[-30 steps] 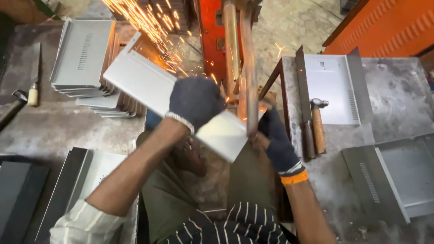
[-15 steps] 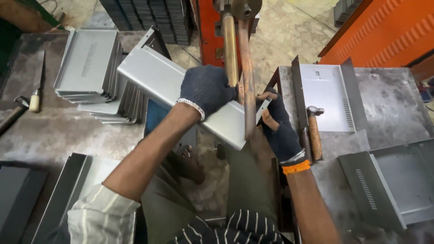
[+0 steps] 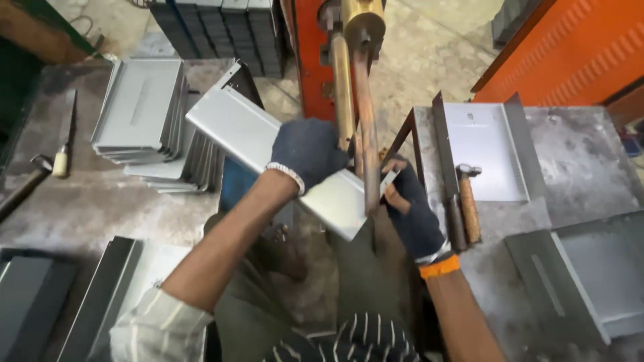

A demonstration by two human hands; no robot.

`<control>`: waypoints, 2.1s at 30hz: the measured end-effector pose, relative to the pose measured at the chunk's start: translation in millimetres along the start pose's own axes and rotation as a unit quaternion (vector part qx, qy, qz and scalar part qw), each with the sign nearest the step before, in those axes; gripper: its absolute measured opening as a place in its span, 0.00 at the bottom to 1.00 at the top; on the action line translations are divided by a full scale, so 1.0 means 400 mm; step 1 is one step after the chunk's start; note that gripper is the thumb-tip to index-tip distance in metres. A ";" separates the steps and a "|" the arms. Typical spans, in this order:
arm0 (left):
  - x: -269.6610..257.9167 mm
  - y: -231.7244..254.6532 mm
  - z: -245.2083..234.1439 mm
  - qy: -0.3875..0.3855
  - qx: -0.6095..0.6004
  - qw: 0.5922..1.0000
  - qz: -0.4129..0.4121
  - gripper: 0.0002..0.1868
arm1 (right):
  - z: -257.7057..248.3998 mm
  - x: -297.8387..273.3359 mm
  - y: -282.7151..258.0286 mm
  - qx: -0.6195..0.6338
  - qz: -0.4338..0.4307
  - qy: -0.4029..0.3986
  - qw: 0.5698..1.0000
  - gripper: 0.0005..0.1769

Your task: The person sits at a workbench and folds sheet metal panels into box-shaped enclosures. They position a panel under a manual bending attachment, press the lever to bend the edge, hammer seams flat, and set finished boxes aside while taking new panels from a stack.

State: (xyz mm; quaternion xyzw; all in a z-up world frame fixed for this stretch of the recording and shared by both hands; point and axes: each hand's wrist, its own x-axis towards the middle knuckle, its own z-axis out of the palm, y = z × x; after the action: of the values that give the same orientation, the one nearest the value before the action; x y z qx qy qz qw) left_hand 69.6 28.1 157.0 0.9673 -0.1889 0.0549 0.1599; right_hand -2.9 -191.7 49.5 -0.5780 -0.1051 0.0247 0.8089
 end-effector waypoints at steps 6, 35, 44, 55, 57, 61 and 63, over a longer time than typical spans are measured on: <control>-0.038 0.009 -0.019 -0.001 0.004 1.000 -0.009 0.17 | 0.024 -0.027 -0.040 -0.047 -0.045 -0.022 0.998 0.18; -0.328 0.639 0.177 0.031 -0.418 0.845 0.331 0.15 | -0.998 -0.633 -0.398 -0.223 -0.262 0.465 0.816 0.23; -0.281 0.580 0.277 -0.078 -0.385 0.896 0.206 0.09 | -1.010 -0.750 -0.350 -0.670 0.182 0.401 0.598 0.36; -0.278 0.449 0.526 -0.122 -0.568 0.811 -0.067 0.12 | -0.528 -0.243 0.055 -0.674 0.068 0.095 0.729 0.16; -0.295 0.379 0.566 -0.117 -0.601 0.783 -0.105 0.11 | -0.511 -0.202 0.145 -0.698 0.047 0.113 0.705 0.19; -0.312 0.259 0.605 -0.086 -0.652 0.733 -0.175 0.10 | -0.540 -0.141 0.269 -0.758 0.069 0.189 0.620 0.20; -0.314 0.229 0.603 -0.080 -0.653 0.727 -0.196 0.10 | -0.553 -0.126 0.255 -0.748 0.098 0.205 0.624 0.19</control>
State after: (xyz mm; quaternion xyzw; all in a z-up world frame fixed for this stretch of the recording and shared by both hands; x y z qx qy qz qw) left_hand -70.4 -88.0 -64.9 0.6402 0.0033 -0.1917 0.7439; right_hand 0.0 -371.8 -121.9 -0.9808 0.1381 -0.1023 0.0920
